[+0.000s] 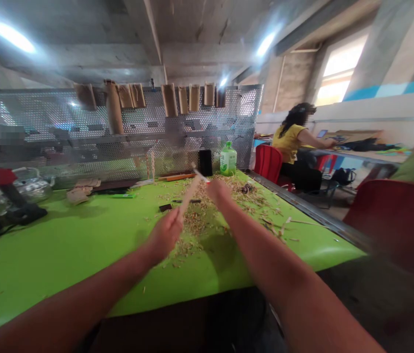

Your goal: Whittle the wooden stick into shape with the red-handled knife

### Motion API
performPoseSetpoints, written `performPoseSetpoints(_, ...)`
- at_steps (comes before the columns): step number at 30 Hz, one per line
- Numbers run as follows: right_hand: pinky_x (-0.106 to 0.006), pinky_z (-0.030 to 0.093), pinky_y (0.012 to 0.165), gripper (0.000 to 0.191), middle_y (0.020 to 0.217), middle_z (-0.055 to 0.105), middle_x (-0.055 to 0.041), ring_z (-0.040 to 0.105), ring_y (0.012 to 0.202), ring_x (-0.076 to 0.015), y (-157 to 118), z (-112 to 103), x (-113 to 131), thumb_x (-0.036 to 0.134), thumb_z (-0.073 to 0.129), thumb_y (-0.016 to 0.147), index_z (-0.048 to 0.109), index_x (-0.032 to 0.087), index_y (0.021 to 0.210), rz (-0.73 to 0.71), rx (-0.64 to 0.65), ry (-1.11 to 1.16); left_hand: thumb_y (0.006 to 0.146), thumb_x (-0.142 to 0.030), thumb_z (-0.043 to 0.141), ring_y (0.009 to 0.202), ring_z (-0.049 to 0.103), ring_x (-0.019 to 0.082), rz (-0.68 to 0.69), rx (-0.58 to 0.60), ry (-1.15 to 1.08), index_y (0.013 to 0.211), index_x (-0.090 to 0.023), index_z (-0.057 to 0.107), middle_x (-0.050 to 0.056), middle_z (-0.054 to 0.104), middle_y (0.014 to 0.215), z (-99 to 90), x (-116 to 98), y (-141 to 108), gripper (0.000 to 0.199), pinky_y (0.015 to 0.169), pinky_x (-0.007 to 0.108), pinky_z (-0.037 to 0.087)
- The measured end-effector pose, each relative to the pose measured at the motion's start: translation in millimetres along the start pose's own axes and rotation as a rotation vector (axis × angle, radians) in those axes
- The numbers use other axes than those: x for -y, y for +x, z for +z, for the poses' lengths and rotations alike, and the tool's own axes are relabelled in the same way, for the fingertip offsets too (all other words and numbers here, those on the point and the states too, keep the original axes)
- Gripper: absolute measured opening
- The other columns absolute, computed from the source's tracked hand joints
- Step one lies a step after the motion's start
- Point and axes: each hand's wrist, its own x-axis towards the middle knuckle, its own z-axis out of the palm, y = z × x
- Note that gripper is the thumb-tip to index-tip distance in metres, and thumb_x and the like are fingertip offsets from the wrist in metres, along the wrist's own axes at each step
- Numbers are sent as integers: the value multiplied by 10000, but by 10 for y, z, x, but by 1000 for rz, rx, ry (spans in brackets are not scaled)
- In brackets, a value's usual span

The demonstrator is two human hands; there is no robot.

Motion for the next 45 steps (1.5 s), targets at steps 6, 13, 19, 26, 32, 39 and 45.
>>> performPoseSetpoints(6,-319,474,747,369,1071,729,-192,692,980,-296,240,-65,-334,240,472,904,738,159,1146,156,-106,82,903,-294,491,382,231,45,-98,-4,-194,882,-224,434,-97,339,607,-7,-82,67,93,349,180,208)
performPoseSetpoints(13,-268,429,700,315,956,756,-113,686,859,-226,-253,197,338,292,477,900,759,218,1018,-245,-69,-5,872,-256,499,365,248,31,-65,-124,-274,812,-227,386,-96,357,610,-153,29,298,132,333,167,197)
performPoseSetpoints(19,-254,391,674,302,933,762,-93,669,813,-192,-448,222,448,308,470,917,754,219,967,-421,-38,-80,875,-277,516,365,260,30,-36,-147,-264,828,-225,399,-101,344,602,-124,23,303,137,335,159,220)
performPoseSetpoints(26,-256,392,671,291,920,762,-90,674,800,-193,-475,204,477,289,463,925,743,223,963,-449,-60,-118,899,-230,471,362,265,32,-31,-152,-207,825,-226,386,-98,347,607,-115,16,301,113,330,166,214)
performPoseSetpoints(32,-256,356,624,278,880,747,-95,650,740,-176,-388,228,428,289,471,925,736,207,941,-441,-91,-132,889,-211,471,360,256,39,-101,-143,-201,797,-227,379,-94,333,583,-107,-30,252,130,335,179,179)
performPoseSetpoints(39,-263,349,629,277,858,730,-97,621,728,-171,-312,282,360,262,465,916,731,187,941,-488,-163,-126,912,-231,458,359,239,43,-112,-113,-190,845,-233,415,-96,337,588,-79,-74,200,80,328,181,172)
performPoseSetpoints(45,-266,416,691,294,960,747,-120,674,866,-212,-132,212,265,256,467,924,745,197,1001,-356,-93,-66,932,-231,451,368,252,41,-175,-98,-157,871,-219,444,-96,346,582,-60,-156,65,62,337,175,202)
